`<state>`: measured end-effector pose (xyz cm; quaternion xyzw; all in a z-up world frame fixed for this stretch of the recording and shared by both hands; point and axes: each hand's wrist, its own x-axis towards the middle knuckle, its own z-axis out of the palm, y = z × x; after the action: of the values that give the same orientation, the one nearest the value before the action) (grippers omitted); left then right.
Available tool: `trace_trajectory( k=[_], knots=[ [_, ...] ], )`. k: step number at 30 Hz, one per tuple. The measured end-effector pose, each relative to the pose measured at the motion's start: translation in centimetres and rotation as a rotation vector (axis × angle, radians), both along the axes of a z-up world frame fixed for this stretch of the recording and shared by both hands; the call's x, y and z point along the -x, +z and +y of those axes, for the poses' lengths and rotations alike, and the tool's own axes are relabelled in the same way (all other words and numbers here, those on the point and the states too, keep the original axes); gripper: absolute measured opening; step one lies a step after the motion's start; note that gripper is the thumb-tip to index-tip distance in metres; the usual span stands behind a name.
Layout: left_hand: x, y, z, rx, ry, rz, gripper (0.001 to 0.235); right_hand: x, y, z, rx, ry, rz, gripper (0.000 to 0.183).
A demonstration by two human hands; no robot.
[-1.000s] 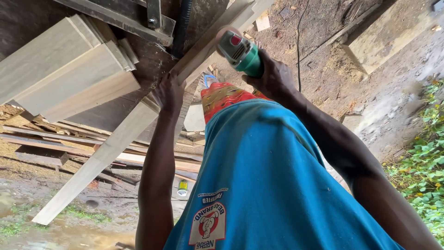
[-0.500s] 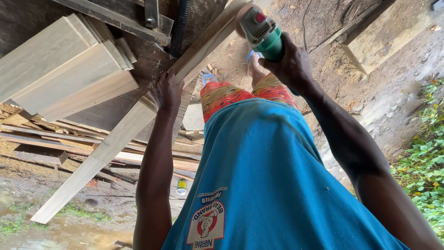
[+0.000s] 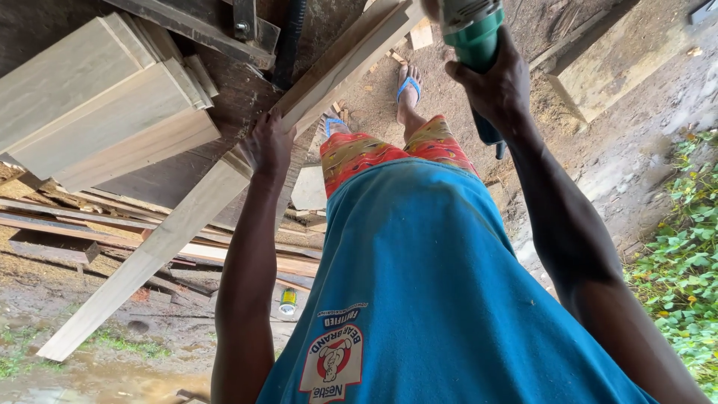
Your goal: The person uses a handheld power sander to smooth the surface of a long wooden plank. They hold the plank with one hand while moving the sander along its length with the other, working underneath a wooden structure.
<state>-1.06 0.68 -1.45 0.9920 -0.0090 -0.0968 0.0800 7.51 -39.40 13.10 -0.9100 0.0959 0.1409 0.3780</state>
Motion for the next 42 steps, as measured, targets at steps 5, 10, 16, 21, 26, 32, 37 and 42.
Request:
trace_trajectory(
  k=[5,10,16,21,26,32,37,42],
  knots=[
    [-0.1,0.4,-0.1,-0.001,-0.006,-0.013,0.043,3.2,-1.0,4.4,0.091,0.111,0.187,0.058],
    [-0.1,1.1,-0.2,-0.055,-0.005,-0.136,0.030,5.6,-1.3,9.5,0.173,0.299,0.329,0.070],
    [0.3,-0.5,0.2,-0.023,-0.001,-0.104,0.033,4.9,-0.7,9.6,0.164,0.353,0.292,0.069],
    [-0.3,0.6,-0.3,-0.012,-0.005,0.007,0.046,2.4,0.6,6.4,0.145,0.194,0.325,0.063],
    [0.1,0.8,-0.6,0.088,-0.005,-0.108,0.044,0.6,-0.5,1.5,0.126,0.026,0.184,0.055],
    [2.2,-5.0,-1.9,-0.135,-0.069,-0.288,0.095,2.4,0.5,-3.3,-0.107,-0.071,0.043,0.048],
    [1.8,0.7,-2.9,0.002,-0.123,-0.100,0.078,5.0,0.8,-2.9,-0.127,-0.079,0.066,0.050],
    [0.6,-2.0,-1.6,-0.048,0.002,0.054,0.133,6.5,-2.3,-0.8,-0.090,-0.047,0.064,0.061]
  ],
)
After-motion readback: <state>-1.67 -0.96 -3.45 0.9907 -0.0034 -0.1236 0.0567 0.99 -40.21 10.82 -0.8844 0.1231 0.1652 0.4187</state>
